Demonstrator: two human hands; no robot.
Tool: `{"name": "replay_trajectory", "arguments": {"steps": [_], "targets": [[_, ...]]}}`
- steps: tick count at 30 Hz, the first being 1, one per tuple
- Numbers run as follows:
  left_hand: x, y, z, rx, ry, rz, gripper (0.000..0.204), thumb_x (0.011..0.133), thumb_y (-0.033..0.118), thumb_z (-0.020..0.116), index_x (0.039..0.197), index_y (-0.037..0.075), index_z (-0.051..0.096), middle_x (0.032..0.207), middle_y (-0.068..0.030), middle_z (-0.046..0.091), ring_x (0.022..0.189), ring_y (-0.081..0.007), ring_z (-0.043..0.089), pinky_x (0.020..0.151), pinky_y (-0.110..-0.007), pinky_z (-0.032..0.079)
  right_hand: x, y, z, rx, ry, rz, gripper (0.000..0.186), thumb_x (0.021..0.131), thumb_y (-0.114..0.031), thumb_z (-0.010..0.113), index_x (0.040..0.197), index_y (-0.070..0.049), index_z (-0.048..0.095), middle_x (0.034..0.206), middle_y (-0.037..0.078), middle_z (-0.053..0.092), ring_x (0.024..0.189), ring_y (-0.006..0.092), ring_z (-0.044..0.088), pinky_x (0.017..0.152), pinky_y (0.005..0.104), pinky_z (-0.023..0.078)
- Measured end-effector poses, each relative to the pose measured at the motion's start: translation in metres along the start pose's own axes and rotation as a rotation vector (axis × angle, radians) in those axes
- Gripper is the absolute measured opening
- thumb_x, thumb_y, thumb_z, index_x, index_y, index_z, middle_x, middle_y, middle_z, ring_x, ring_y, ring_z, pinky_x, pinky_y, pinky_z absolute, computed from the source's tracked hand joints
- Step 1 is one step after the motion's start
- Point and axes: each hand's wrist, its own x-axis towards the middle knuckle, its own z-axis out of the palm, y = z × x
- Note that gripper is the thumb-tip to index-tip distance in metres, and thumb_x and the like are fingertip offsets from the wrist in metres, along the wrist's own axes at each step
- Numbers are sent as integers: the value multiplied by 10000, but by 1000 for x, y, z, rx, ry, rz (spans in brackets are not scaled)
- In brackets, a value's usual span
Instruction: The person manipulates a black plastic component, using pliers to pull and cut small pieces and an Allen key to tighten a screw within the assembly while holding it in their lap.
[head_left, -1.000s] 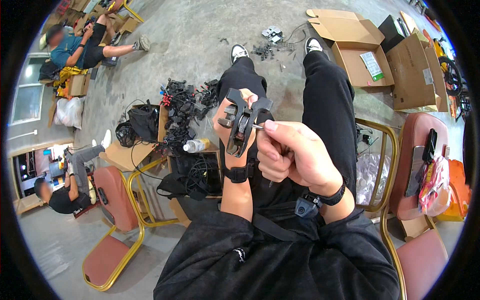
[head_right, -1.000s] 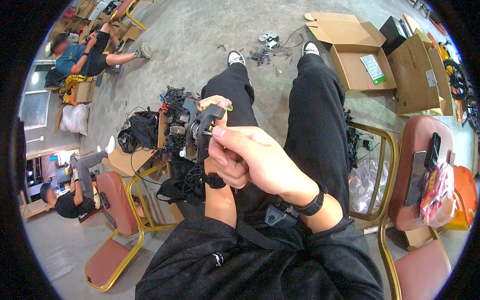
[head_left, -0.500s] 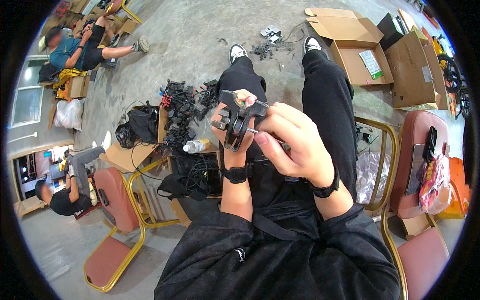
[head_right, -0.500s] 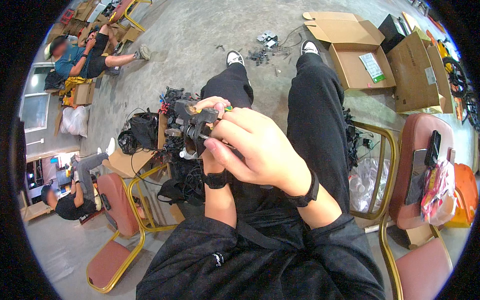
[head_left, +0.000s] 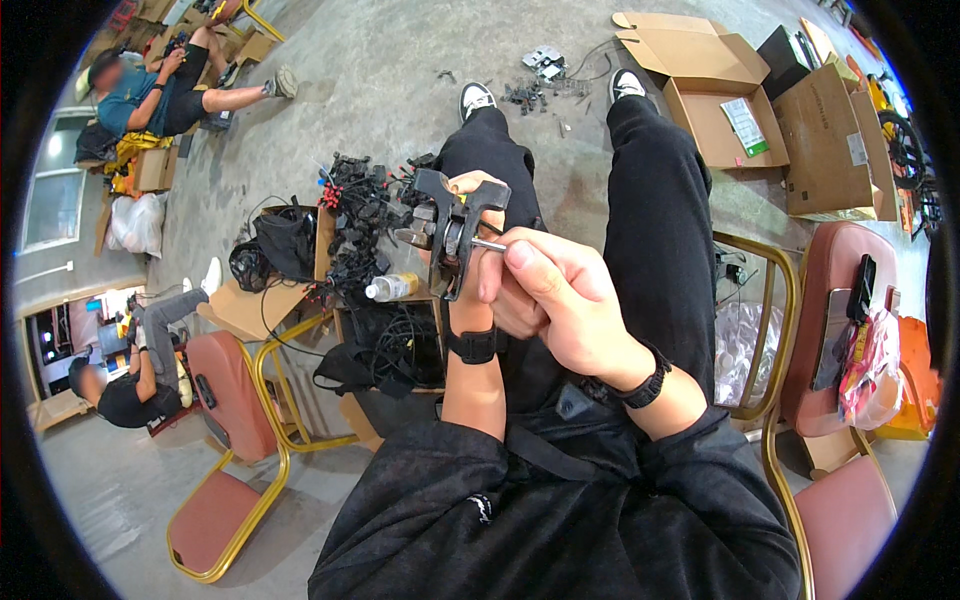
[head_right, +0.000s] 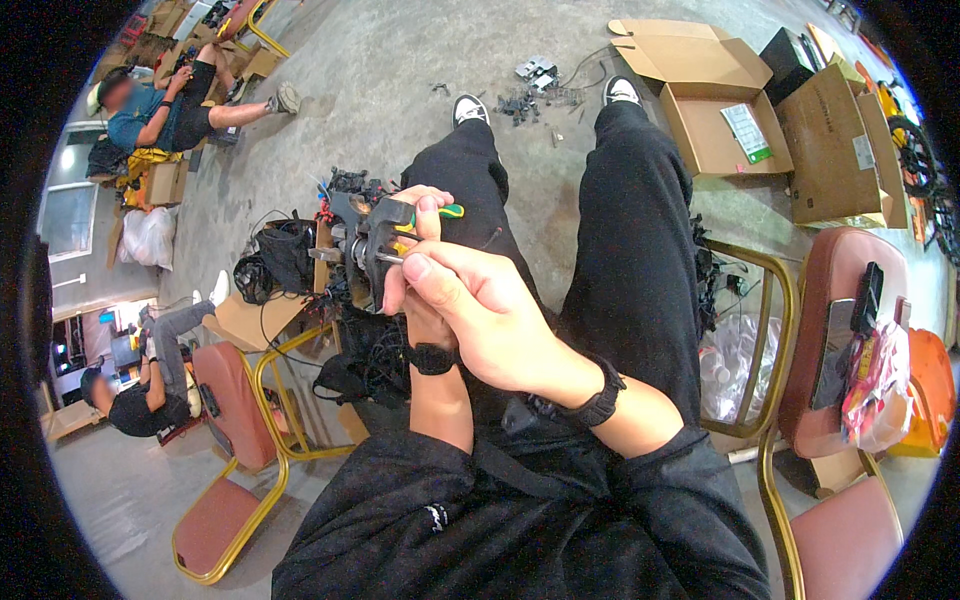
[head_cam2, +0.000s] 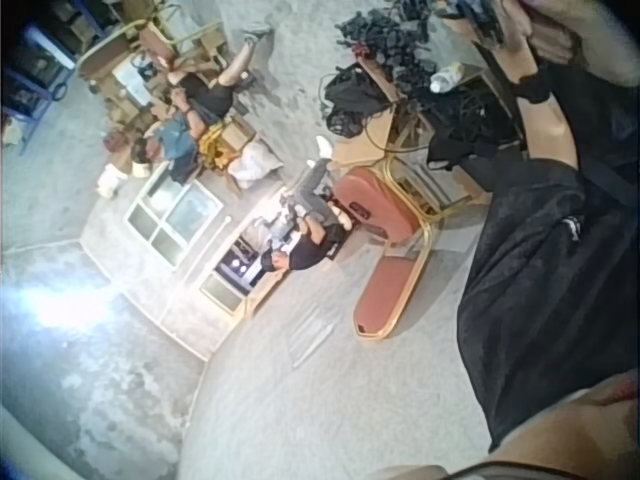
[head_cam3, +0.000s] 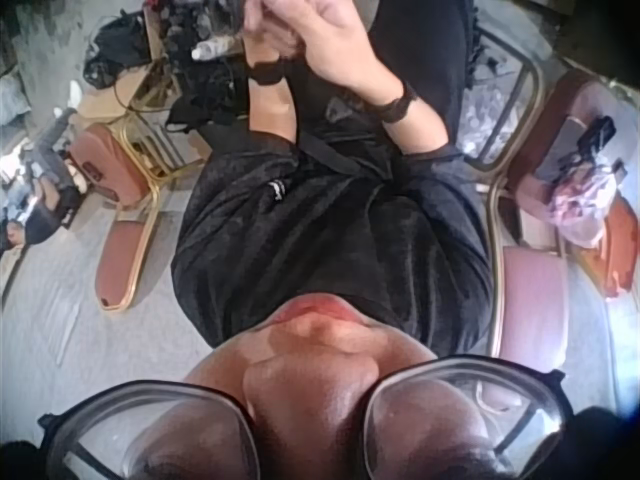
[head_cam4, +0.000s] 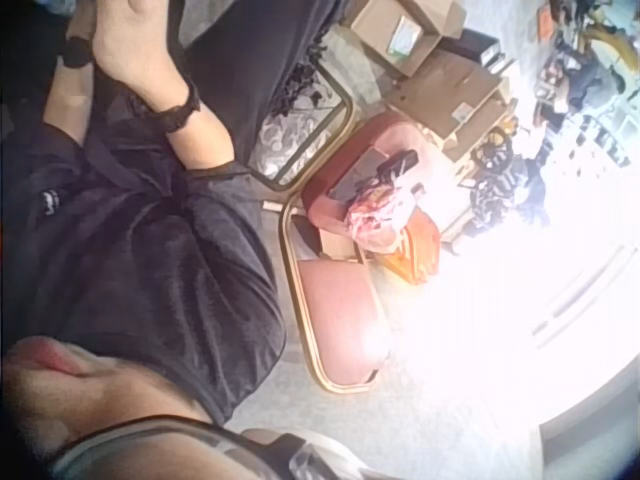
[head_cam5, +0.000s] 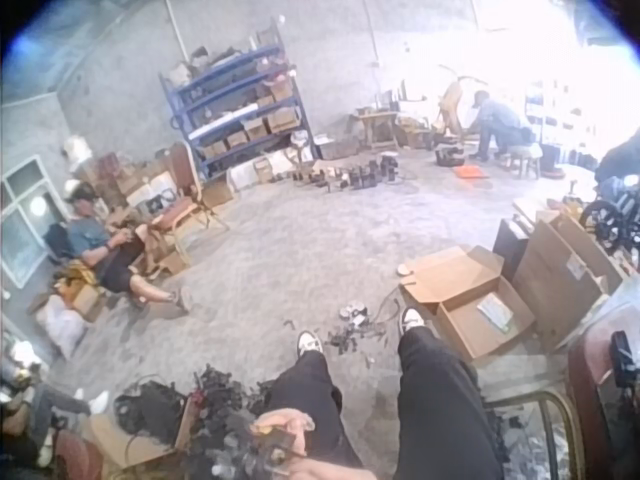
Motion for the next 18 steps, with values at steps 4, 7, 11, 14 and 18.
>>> {"name": "replay_trajectory", "arguments": {"steps": [4, 7, 11, 14, 18], "targets": [[0, -2, 4, -78, 70, 4, 166, 923, 176, 518, 879, 19, 554, 854, -82, 599, 807, -150, 566, 743, -284, 459, -5, -10, 11, 565, -96, 178, 295, 995, -284, 385, 836, -56, 486, 517, -72, 244, 421, 46, 191, 409, 225, 175], [4, -10, 9, -180, 130, 23, 166, 922, 176, 522, 877, 20, 555, 852, -81, 599, 805, -149, 566, 743, -284, 459, -9, -23, 13, 717, -89, 294, 298, 999, -300, 361, 802, -90, 438, 505, -75, 216, 406, 52, 180, 395, 234, 180], [10, -15, 15, -253, 149, 25, 166, 920, 177, 527, 874, 21, 558, 849, -78, 600, 803, -147, 567, 743, -283, 457, -12, -30, 13, 889, -44, 384, 298, 1002, -306, 344, 790, -110, 418, 498, -79, 195, 400, 56, 160, 384, 239, 171], [10, -11, 14, -265, 139, 24, 166, 919, 178, 531, 872, 21, 560, 846, -77, 600, 802, -146, 567, 744, -283, 456, -12, -30, 14, 946, -25, 393, 301, 1004, -306, 337, 786, -113, 414, 498, -77, 199, 401, 57, 165, 385, 236, 171], [4, 2, 6, -160, 78, -15, 166, 917, 179, 536, 870, 22, 562, 843, -74, 601, 800, -144, 567, 744, -282, 455, -8, -19, 18, 442, 13, 276, 310, 999, -295, 346, 769, -96, 401, 488, -67, 218, 393, 53, 173, 394, 239, 155]]}}
